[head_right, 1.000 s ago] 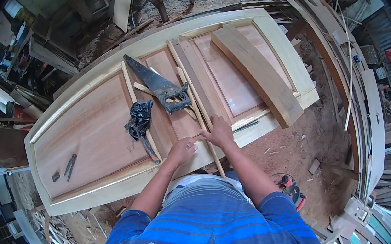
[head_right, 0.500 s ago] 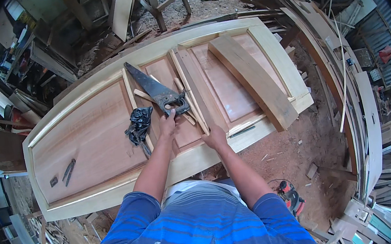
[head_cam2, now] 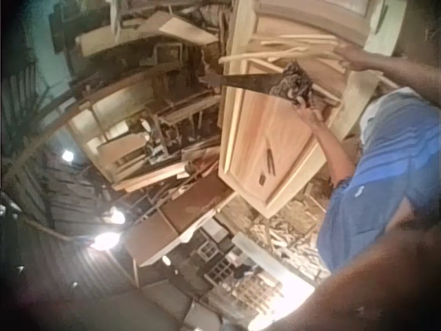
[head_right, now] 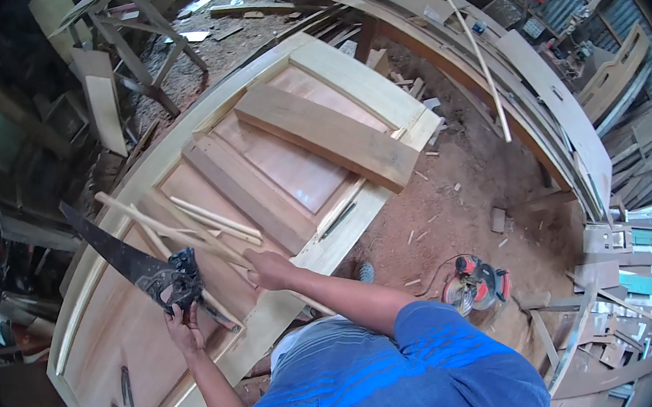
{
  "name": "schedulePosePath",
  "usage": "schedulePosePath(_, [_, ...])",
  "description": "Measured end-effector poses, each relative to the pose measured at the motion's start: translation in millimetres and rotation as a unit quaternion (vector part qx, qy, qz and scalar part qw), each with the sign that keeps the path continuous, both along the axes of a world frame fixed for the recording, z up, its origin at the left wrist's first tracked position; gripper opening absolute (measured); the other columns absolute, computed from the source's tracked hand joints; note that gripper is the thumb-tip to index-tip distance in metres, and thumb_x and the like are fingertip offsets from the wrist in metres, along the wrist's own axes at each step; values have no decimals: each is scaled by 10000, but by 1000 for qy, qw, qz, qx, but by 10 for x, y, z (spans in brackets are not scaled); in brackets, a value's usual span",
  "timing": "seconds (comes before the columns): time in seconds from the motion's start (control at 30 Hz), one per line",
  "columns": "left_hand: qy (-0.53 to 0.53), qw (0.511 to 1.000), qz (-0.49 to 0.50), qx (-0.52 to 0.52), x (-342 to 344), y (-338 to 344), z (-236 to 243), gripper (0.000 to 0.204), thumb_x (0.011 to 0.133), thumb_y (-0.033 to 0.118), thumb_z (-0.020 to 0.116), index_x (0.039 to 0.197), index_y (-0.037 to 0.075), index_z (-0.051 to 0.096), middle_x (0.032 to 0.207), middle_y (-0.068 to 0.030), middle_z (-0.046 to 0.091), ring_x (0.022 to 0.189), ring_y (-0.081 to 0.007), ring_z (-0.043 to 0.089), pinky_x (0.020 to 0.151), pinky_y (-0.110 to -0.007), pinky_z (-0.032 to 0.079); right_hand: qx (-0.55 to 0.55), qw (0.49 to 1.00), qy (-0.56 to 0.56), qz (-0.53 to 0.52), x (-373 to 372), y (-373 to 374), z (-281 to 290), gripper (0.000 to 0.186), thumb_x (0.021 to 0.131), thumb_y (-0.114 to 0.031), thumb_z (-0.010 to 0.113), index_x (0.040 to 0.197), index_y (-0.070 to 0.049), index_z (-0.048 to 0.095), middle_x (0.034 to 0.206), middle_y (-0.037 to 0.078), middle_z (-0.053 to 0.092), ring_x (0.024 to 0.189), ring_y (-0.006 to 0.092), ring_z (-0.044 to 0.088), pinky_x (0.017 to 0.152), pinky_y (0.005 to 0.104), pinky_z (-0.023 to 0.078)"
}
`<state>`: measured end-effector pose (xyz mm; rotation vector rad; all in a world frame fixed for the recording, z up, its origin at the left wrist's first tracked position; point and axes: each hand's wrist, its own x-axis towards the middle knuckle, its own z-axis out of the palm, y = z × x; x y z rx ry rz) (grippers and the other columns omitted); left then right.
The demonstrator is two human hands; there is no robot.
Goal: The person measures and marks wooden trim pieces against a door panel with a pencil, cuts them with a miter saw, and fits the cut pieces onto the door panel.
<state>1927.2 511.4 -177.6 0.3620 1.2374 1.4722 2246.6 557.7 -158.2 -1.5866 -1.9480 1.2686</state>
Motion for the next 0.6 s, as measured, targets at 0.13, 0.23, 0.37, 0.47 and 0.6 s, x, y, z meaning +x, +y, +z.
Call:
schedulePosePath(0.13, [21,995,61,-77,-388,-304,-175,346,1098,202,622,1393,47,529,1252,-134,661,1061,-279,697,892,-424,644,67,996,55,32,-803,94,-202,473,971,-353,691,1289,-26,570,1051,307,719,1011,508,690,901,577,534])
schedulePosePath(0.23, [12,987,104,-121,-769,-654,-620,352,1105,222,610,1400,48,527,1244,-148,642,1103,-282,677,874,-429,641,-26,995,70,68,-1454,25,-145,500,980,-358,718,1259,27,565,1093,316,709,1041,509,692,915,568,540])
schedulePosePath(0.37, [38,980,95,-168,-663,-765,-537,365,1111,241,599,1411,46,531,1280,-144,643,1109,-280,680,866,-416,639,-64,982,142,108,-1828,-129,-427,611,976,-315,740,1386,76,511,1255,358,662,1203,505,648,1040,543,505])
schedulePosePath(0.47, [29,975,142,-167,-855,-929,-626,347,1097,259,620,1361,37,582,1232,-133,672,1082,-264,688,821,-373,635,-83,967,141,194,-1953,-275,-415,669,986,-305,716,1493,65,485,1425,372,576,1383,476,548,1183,495,423])
schedulePosePath(0.6, [142,951,148,-233,-1032,-1017,-726,508,1044,326,703,1388,-19,559,1187,-172,669,1084,-283,682,877,-383,626,-1,957,82,279,-1599,-322,-300,547,1001,-352,676,1397,21,617,1376,301,626,1368,438,553,1162,483,445])
